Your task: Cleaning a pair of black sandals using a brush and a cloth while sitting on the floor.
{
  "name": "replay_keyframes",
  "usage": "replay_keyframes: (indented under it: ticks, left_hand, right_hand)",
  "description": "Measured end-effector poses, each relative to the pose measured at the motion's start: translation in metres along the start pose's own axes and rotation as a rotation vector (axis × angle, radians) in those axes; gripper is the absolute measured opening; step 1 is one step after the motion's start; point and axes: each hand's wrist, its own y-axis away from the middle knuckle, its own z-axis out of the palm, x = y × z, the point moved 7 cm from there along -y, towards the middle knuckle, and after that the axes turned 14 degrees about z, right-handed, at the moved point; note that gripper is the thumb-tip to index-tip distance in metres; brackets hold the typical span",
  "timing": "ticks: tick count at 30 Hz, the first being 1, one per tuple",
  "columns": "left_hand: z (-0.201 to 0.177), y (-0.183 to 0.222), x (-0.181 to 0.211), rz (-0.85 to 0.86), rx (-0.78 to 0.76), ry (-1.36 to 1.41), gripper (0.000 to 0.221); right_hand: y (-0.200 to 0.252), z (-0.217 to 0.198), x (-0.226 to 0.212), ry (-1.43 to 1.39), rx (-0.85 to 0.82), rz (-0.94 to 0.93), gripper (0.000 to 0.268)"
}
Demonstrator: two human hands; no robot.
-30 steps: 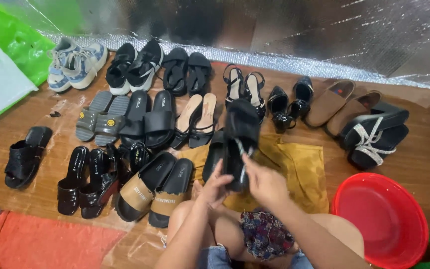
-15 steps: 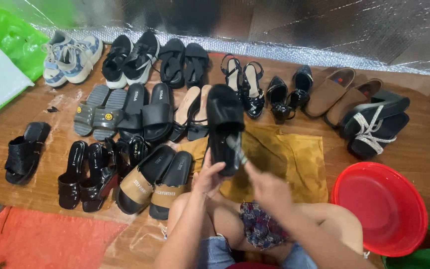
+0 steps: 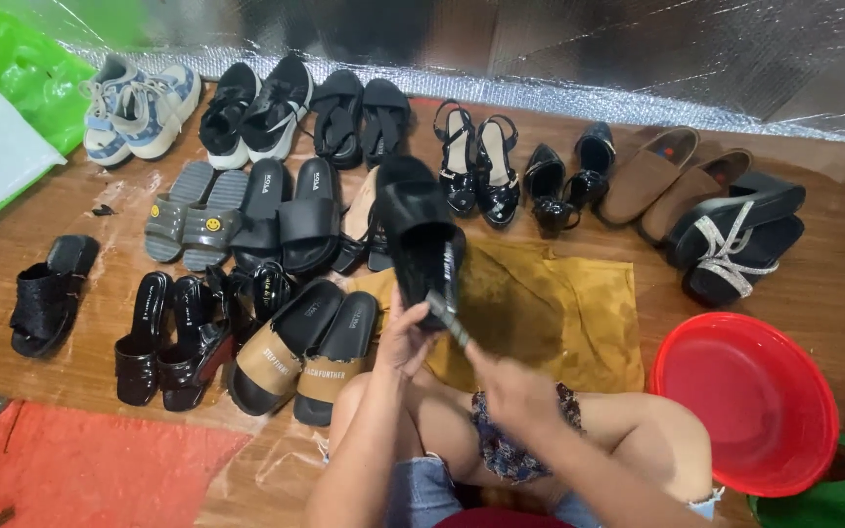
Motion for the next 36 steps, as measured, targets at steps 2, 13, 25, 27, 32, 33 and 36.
replay_keyframes:
  ticks: [2,13,25,27,32,33,36]
  left_hand:
    - [0.003,-0.002,0.004,0.05,-0.014,0.068,0.068]
    - [0.001,-0.001,0.004,0.015,-0.012,0.014,0.078]
    - [-0.006,-0.002,-0.001,0.02,-0.053,0.028,0.081]
    - [-0.013,-0.004,-0.003,0.023,-0.04,0.007,0.081]
    - [0.009,0.004,0.004,0.006,-0.022,0.021,0.079]
    - [0.01,0.006,0.003,-0.017,0.002,0.012,0.082]
    - [0.008,0.004,0.0,-0.023,0.009,0.019,0.081]
  right_hand:
    - [0.012,0.011,0.0,-0.069,-0.062,-0.023,0.046]
    - [-0.011,-0.01,-0.002,0.029,0.026,-0.001,0.046]
    - [-0.012,-0.003,0.007,0.108,0.054,0.063,0.049]
    - [0.011,0.0,-0.005,0.007,0.047,0.064,0.047]
    - [-0.004,0.013,0.016,0.058,-0.002,0.095,0.053]
    - [-0.014,-0.009,0.011,-0.011,0.074,0.113,0.048]
    - [-0.018,-0.015,0.009,-0.066,0.142,0.065,0.045]
